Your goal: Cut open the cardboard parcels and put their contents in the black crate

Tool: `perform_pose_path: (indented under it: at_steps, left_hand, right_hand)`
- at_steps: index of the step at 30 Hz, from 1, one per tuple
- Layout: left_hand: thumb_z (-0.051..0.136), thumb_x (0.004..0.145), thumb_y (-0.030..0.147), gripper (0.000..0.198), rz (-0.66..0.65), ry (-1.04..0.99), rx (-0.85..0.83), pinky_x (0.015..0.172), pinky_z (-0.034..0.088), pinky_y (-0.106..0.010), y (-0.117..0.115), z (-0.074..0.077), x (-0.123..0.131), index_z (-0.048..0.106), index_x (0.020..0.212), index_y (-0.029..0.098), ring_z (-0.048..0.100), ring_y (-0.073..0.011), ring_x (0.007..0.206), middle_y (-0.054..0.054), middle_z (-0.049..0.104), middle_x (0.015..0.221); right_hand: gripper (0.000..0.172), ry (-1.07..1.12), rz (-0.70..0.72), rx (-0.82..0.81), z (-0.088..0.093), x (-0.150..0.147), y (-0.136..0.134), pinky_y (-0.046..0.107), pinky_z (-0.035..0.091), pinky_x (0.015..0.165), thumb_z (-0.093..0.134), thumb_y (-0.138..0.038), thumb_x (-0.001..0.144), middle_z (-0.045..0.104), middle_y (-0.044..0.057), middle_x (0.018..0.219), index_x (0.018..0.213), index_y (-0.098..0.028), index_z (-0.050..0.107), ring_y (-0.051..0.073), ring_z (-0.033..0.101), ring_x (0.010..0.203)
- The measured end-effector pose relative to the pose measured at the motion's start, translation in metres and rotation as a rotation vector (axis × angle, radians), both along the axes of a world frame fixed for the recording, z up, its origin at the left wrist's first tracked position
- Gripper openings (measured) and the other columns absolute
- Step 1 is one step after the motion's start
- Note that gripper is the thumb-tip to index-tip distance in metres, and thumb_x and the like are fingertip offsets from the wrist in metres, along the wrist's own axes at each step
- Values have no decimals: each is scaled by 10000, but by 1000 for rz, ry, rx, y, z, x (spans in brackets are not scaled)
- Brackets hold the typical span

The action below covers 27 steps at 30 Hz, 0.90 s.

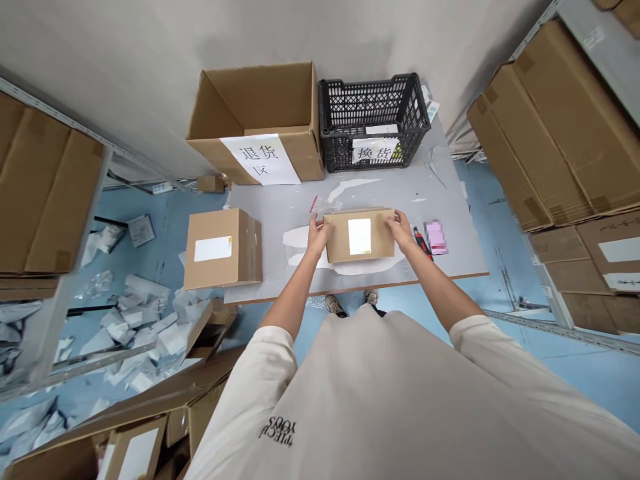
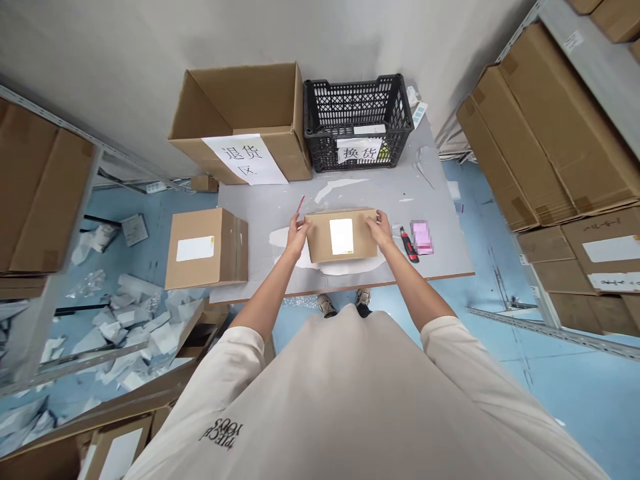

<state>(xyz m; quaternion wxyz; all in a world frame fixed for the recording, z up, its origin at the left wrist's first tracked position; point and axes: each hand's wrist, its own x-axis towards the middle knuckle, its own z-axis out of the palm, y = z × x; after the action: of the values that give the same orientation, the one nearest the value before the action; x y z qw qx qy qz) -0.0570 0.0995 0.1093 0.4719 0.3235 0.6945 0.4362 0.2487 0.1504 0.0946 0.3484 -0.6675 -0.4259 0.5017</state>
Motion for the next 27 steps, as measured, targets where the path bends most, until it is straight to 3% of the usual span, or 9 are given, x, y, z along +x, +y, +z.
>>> perform_pose_path:
  at_steps: [5, 13, 17, 21, 23, 27]
  left_hand:
    - [713, 1067, 470, 664, 9, 83, 72, 1172, 516, -387, 3, 4, 13, 504, 1657, 249, 701, -257, 1271, -102, 730, 1312]
    - [714, 993, 314, 592, -37, 162, -87, 1081, 543, -374, -32, -26, 27, 569, 1559, 220, 720, -217, 1034, 1, 677, 969]
    - [753, 965, 312, 634, -47, 196, -66, 1097, 542, -397, -41, -28, 24, 552, 1561, 231, 727, -231, 1095, -46, 701, 1116]
    - [707, 946, 231, 624, -76, 452, 61, 1262, 443, -548, -40, -16, 29, 580, 1557, 215, 600, -363, 1436, -194, 616, 1487]
    - [650, 945, 179, 586, -189, 541, 176, 1303, 390, -597, -39, -8, 38, 619, 1529, 217, 514, -406, 1531, -215, 574, 1573]
    - [590, 956, 143, 510, -533, 504, 322, 1283, 425, -565, -36, 3, 63, 681, 1448, 236, 565, -385, 1473, -178, 655, 1492]
  right_hand:
    - [807, -92, -94, 97, -1, 17, 5, 450, 602, 1143, 735, -736, 888, 691, 140, 1431, 1514, -237, 640, 303, 701, 1275]
    - [592, -179, -91, 22, -21, 32, -25, 542, 593, 1133, 807, -651, 806, 814, 134, 1108, 1164, -179, 795, 339, 740, 1128]
    - [503, -109, -90, 33, -21, 34, -32, 517, 613, 1105, 846, -557, 781, 841, 160, 1169, 1111, -180, 795, 339, 760, 1155]
    - [459, -79, -101, 37, -18, 31, -30, 510, 614, 1115, 814, -491, 800, 838, 187, 1274, 1136, -179, 795, 334, 770, 1196]
    - [482, -80, -101, 51, -18, 29, -31, 514, 616, 1112, 793, -486, 811, 838, 183, 1297, 1181, -177, 801, 332, 778, 1191]
    - [491, -158, -74, 81, -18, 25, -34, 535, 600, 1137, 723, -493, 851, 850, 149, 1271, 1212, -179, 833, 338, 778, 1184]
